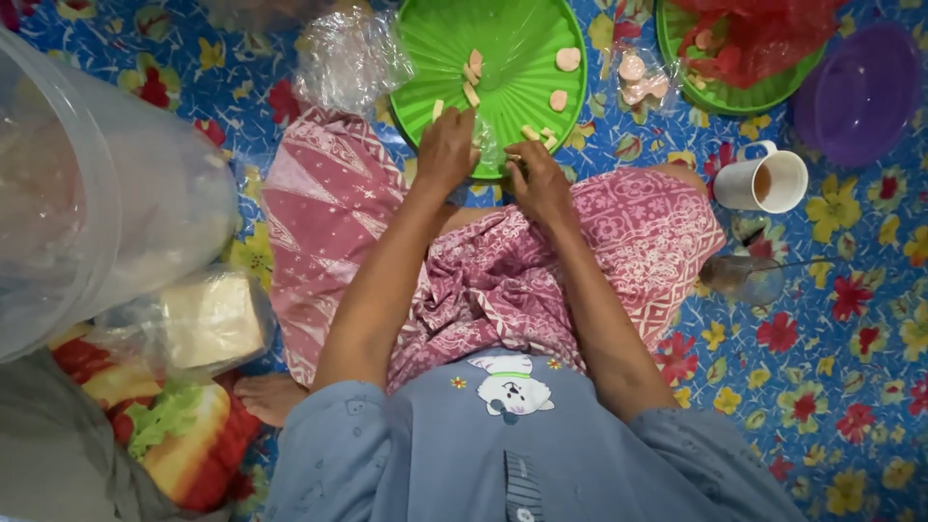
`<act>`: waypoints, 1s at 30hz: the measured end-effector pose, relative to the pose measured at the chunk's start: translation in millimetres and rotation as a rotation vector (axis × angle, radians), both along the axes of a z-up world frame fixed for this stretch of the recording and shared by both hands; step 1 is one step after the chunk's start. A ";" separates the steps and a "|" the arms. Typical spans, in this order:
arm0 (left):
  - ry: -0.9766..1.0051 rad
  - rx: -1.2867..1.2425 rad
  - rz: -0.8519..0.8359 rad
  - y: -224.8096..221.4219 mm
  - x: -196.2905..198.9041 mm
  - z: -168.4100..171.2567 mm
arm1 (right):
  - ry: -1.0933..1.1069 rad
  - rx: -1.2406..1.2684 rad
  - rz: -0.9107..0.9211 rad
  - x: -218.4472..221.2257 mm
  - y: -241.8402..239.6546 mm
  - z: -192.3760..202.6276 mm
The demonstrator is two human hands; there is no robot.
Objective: A person sitting on the floor is picking up small pink food slices from a mat and arranging them onto a green plastic plate.
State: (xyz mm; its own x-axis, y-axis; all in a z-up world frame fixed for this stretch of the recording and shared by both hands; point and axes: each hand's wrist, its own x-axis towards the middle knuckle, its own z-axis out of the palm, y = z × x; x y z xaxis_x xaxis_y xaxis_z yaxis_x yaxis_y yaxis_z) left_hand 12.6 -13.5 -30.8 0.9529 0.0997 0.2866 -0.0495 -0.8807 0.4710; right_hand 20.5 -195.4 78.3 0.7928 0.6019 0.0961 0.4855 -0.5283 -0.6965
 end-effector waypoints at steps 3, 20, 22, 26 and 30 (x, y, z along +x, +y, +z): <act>0.011 -0.100 -0.022 -5.6 1.5 -11.9 | 0.015 -0.025 -0.006 -0.8 1.9 3.1; 0.125 -0.858 0.403 47.6 0.0 100.5 | -0.172 -0.099 -0.016 32.9 47.0 -37.9; 0.119 -0.851 0.394 48.2 -0.9 105.7 | -0.211 -0.121 -0.001 36.4 50.8 -47.4; 0.069 -0.849 0.404 52.5 -1.1 101.7 | -0.201 -0.169 0.002 34.4 50.0 -53.1; 0.069 -0.785 0.387 54.2 0.9 85.6 | 0.103 -0.111 -0.102 21.8 47.2 -1.1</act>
